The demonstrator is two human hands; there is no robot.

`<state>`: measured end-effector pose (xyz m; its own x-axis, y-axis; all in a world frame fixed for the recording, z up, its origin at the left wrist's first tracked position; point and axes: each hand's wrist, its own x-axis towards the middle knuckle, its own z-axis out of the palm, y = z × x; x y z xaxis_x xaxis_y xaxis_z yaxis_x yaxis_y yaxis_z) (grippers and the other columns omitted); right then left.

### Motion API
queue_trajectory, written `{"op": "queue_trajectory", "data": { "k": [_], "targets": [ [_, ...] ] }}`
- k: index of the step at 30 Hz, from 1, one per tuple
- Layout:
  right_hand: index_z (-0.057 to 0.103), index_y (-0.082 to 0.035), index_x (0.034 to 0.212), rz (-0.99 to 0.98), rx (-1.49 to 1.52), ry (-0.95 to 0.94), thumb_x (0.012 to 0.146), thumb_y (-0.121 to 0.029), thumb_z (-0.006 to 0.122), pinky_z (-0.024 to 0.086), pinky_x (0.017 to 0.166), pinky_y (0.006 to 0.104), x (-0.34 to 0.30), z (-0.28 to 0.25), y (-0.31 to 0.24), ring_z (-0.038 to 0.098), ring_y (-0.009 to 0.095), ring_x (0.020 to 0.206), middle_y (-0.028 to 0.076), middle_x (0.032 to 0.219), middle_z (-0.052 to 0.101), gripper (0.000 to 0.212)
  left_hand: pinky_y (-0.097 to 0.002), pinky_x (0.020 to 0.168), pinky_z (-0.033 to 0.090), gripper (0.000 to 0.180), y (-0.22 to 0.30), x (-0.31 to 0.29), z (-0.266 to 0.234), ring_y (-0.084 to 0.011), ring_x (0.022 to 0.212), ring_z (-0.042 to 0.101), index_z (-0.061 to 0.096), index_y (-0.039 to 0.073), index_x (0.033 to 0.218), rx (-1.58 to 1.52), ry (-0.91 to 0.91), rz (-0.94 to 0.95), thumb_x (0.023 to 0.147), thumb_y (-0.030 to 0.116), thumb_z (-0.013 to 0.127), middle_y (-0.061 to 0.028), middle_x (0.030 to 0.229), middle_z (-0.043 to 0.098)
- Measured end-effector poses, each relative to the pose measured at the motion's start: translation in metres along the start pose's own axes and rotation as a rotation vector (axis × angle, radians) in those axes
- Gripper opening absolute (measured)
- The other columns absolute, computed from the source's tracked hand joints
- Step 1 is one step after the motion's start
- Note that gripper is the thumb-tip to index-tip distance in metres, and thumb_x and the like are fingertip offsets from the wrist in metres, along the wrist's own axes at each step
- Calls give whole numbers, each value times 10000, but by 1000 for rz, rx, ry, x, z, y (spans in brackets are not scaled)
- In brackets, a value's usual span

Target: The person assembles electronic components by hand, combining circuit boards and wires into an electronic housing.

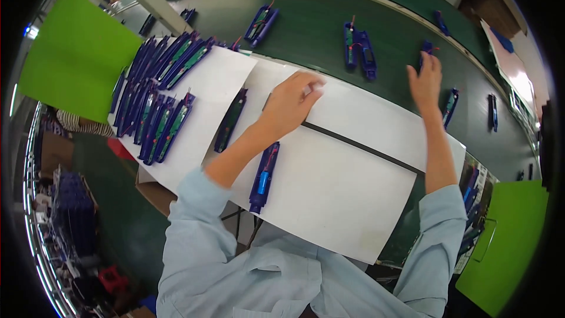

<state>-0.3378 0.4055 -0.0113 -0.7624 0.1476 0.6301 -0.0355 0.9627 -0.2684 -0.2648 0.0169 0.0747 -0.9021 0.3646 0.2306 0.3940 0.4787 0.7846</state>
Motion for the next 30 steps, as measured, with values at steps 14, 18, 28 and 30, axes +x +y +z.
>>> {"op": "queue_trajectory", "data": {
  "k": [14,18,28,30],
  "targets": [
    [675,-41,1182,74,150,-281,934,-157,742,520,923,436,-27,-38,20,659,346,1081,167,1160,677,281,-436,868,510,589,12,-216,-7,-363,991,581,569,85,1354,322,-6,-341,851,225,842,-178,1160,504],
    [630,-10,1149,79,458,-400,844,16,774,525,895,370,-100,-139,-72,650,289,1047,142,1139,648,338,-452,902,477,502,-3,-199,-16,-371,1010,564,584,68,1342,358,83,-243,893,158,788,-184,1160,508],
    [681,-34,1099,157,550,-588,739,-10,849,518,828,431,-288,-251,-187,602,344,993,150,1101,595,398,-448,988,501,293,-55,-173,-49,-416,1143,611,557,-8,1246,791,272,-135,957,-12,605,-207,1257,603],
    [665,-32,1136,65,499,-607,763,-39,841,513,825,430,-291,-251,-191,593,345,1003,146,1091,593,413,-459,935,503,236,-52,-168,-50,-408,1075,616,565,-13,1205,668,307,-244,970,-15,590,-198,1160,619]
  ]
}}
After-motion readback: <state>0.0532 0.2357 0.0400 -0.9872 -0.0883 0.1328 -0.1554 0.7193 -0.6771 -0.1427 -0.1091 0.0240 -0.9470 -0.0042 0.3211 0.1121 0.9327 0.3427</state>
